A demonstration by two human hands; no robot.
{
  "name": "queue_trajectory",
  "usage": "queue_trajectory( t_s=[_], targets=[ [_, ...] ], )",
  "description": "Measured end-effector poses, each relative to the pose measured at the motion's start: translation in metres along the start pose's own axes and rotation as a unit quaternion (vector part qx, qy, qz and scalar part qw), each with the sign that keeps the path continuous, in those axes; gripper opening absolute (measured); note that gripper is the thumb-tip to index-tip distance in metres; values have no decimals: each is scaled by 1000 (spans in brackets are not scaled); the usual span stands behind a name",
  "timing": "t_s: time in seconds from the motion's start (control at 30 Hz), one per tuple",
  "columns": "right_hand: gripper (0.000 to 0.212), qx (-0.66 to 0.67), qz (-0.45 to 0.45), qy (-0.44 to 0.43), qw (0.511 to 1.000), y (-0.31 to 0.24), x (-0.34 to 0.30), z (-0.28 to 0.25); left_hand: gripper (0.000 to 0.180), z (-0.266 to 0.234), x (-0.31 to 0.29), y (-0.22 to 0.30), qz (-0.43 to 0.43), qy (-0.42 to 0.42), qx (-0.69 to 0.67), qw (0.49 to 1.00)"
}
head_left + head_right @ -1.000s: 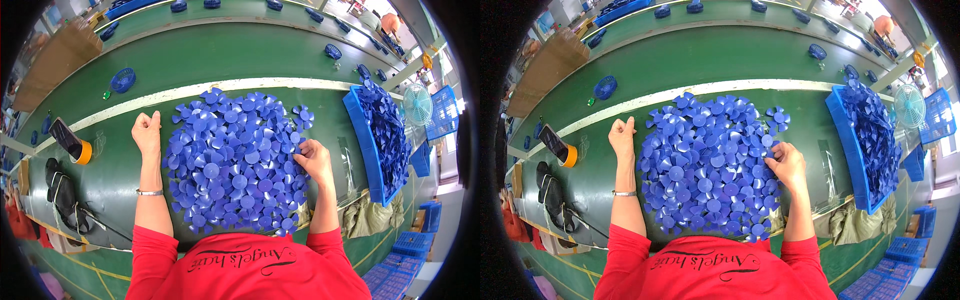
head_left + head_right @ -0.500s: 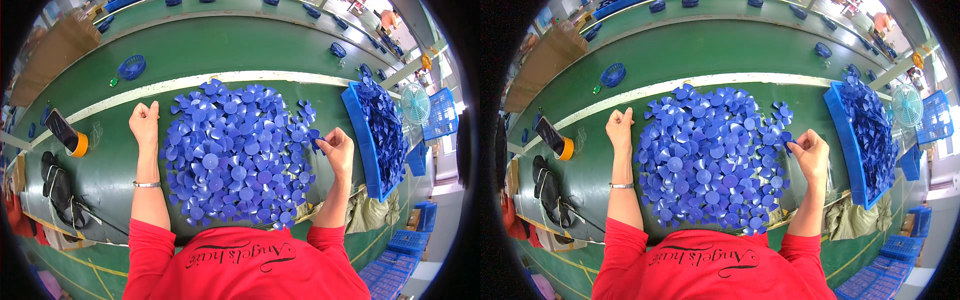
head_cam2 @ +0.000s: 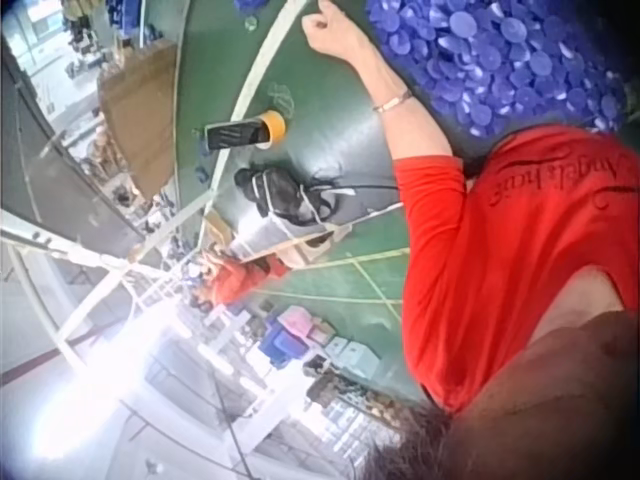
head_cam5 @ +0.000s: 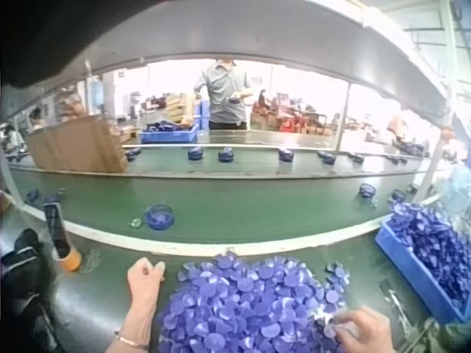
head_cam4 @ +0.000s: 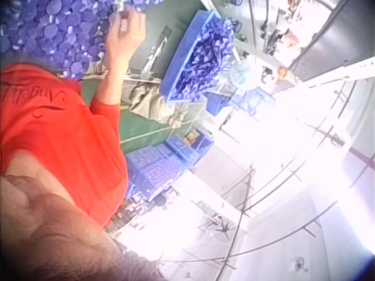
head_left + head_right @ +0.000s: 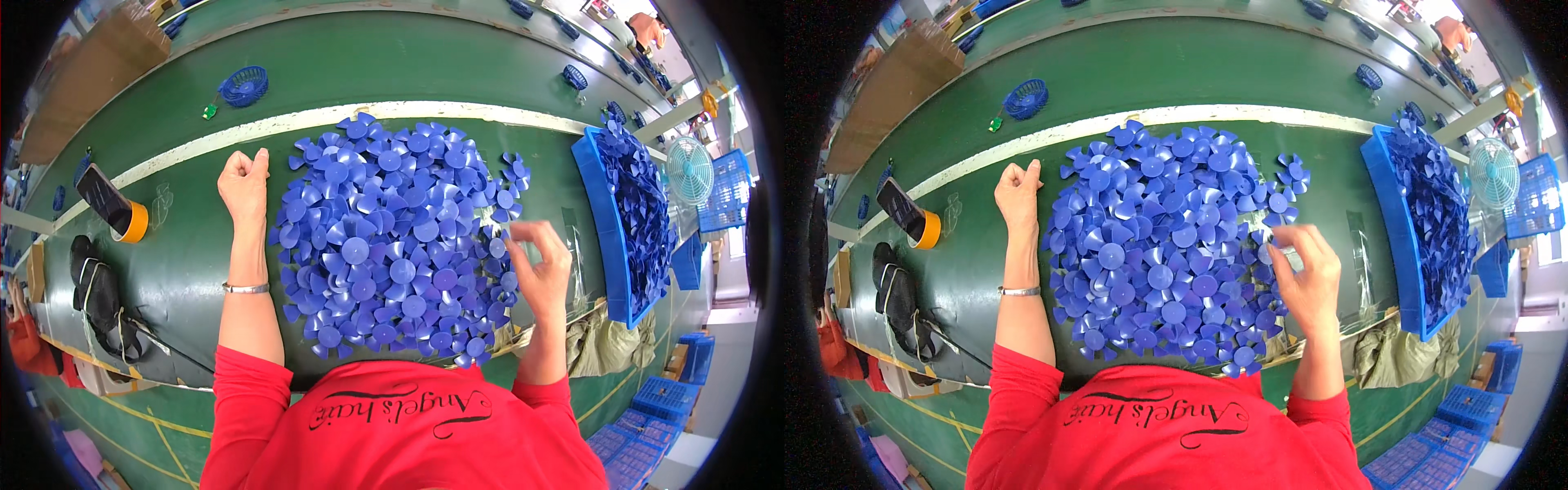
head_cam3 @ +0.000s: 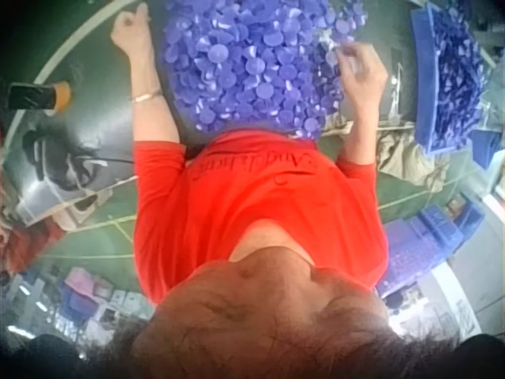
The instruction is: The person assembles mini fans by picking up fan casings from a conveyor belt and attaching fan blades to each casing by hand.
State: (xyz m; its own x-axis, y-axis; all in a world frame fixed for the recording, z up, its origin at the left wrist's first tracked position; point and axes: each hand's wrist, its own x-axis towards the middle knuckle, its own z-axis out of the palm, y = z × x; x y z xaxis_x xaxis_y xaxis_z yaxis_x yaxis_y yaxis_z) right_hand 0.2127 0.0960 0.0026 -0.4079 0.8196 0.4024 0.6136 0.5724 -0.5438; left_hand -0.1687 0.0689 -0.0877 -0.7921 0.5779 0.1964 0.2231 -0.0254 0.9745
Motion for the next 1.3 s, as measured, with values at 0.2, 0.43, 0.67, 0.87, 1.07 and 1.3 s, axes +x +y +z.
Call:
queue_trajectory(
  t_s=[0.2, 0.43, 0.67, 0.87, 1.07, 1.3],
  targets=[
    [25, -27, 12, -304, 952, -12, -51, -33, 42, -3, 0, -3, 25, 22, 4, 999],
    [32, -93, 6, -348, 933, -15, -89, -15, 42, 0, 1, -4, 27, 17, 8, 999],
    [30, -78, 114, -242, 960, 12, -56, -11, 42, 0, 0, -4, 31, 14, -20, 999],
    [25, 28, 126, -244, 961, 14, -31, -21, 42, 0, -1, -1, 20, 15, -12, 1000],
    [20, -4, 79, -94, 992, 19, 29, 12, 39, -4, 3, -7, 18, 3, 17, 1000],
    [19, -116, 24, -134, 984, 29, 54, 40, 41, 1, 1, -5, 24, 15, 5, 1000]
  ],
)
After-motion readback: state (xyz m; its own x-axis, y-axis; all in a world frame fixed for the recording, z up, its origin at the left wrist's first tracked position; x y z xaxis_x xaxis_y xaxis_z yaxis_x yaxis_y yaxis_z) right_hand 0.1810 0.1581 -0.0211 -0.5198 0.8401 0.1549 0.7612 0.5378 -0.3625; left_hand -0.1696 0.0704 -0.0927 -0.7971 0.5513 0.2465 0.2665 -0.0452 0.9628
